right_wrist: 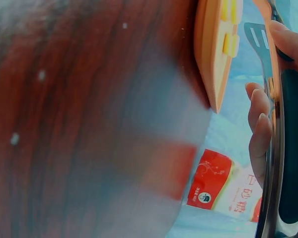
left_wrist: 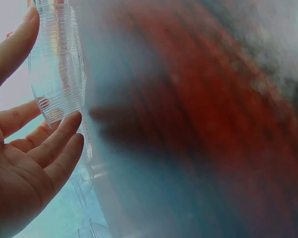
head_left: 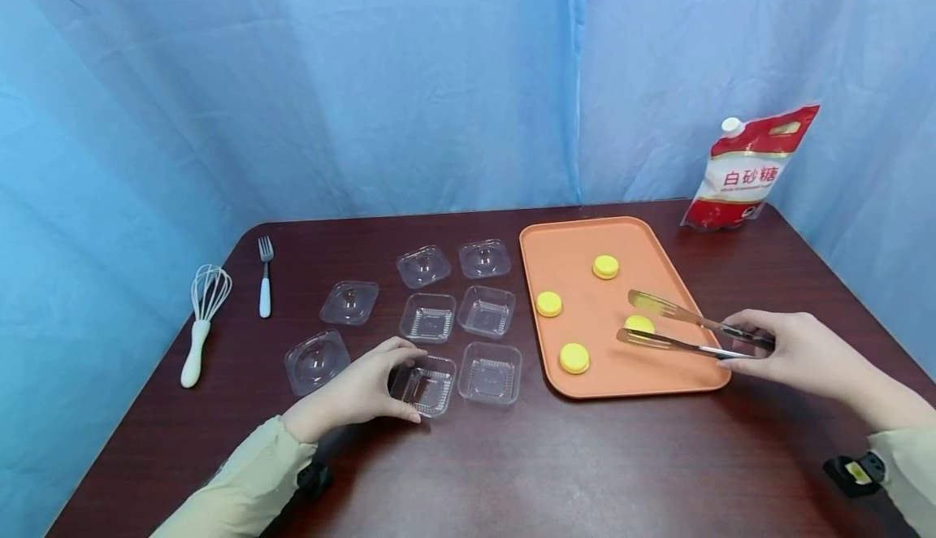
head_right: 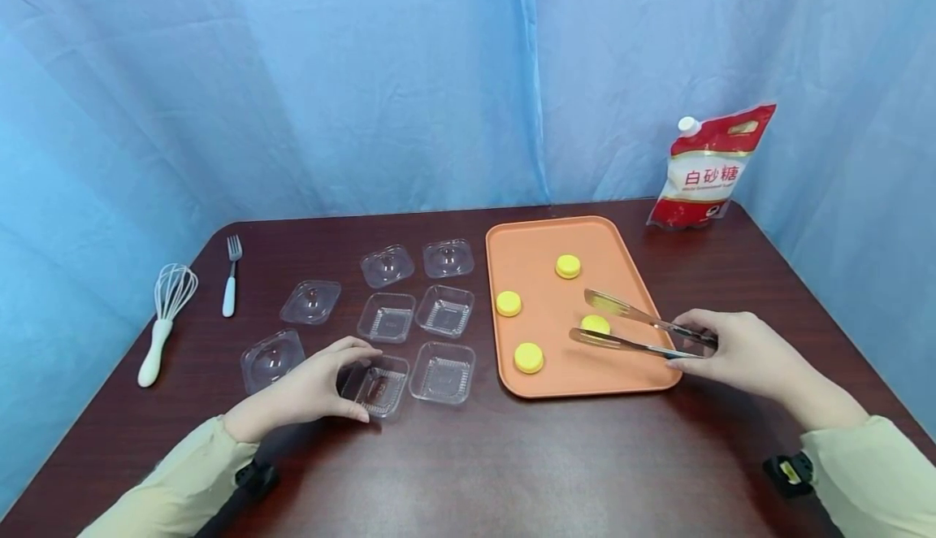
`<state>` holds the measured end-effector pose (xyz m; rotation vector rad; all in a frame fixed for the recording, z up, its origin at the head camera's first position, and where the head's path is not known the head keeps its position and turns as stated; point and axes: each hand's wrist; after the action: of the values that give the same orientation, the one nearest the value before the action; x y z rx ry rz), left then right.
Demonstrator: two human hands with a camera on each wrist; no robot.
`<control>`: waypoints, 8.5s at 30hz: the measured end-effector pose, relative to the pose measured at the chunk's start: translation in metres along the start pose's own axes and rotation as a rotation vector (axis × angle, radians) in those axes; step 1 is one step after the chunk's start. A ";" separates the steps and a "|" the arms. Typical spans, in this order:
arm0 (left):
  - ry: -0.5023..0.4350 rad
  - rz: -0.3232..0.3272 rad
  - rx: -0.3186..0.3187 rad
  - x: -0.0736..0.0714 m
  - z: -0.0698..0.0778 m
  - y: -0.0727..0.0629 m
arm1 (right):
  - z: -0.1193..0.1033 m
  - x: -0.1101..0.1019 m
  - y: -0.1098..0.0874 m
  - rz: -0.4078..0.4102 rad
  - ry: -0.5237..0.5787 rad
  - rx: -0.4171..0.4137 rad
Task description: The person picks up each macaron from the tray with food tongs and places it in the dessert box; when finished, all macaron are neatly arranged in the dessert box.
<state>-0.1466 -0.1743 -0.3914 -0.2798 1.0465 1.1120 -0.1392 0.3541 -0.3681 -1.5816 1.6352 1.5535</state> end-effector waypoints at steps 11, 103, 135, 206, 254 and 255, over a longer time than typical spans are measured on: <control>-0.018 0.001 -0.010 -0.001 0.002 0.000 | 0.006 0.003 -0.002 -0.037 -0.034 -0.026; -0.031 0.004 -0.046 0.000 0.002 0.000 | -0.062 0.014 0.052 0.104 0.028 -0.081; -0.053 -0.005 -0.068 0.000 0.002 0.000 | -0.151 0.055 0.083 0.125 0.156 -0.392; 0.005 0.015 -0.032 0.005 -0.001 -0.002 | -0.207 0.099 0.076 0.001 0.042 -0.521; 0.112 -0.005 0.019 0.000 0.006 -0.001 | -0.129 0.045 0.058 0.094 0.174 -0.188; 0.115 -0.006 0.022 0.000 0.006 -0.001 | -0.124 0.044 0.055 0.100 0.168 -0.191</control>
<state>-0.1421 -0.1711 -0.3887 -0.3326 1.1587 1.0888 -0.1503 0.2138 -0.3425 -1.7966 1.7202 1.7129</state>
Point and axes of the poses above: each hand's wrist, its own y-axis towards the middle knuckle, its own x-axis out of the palm, z = x × y, and after that the axes turned 15 degrees about z, right-handed
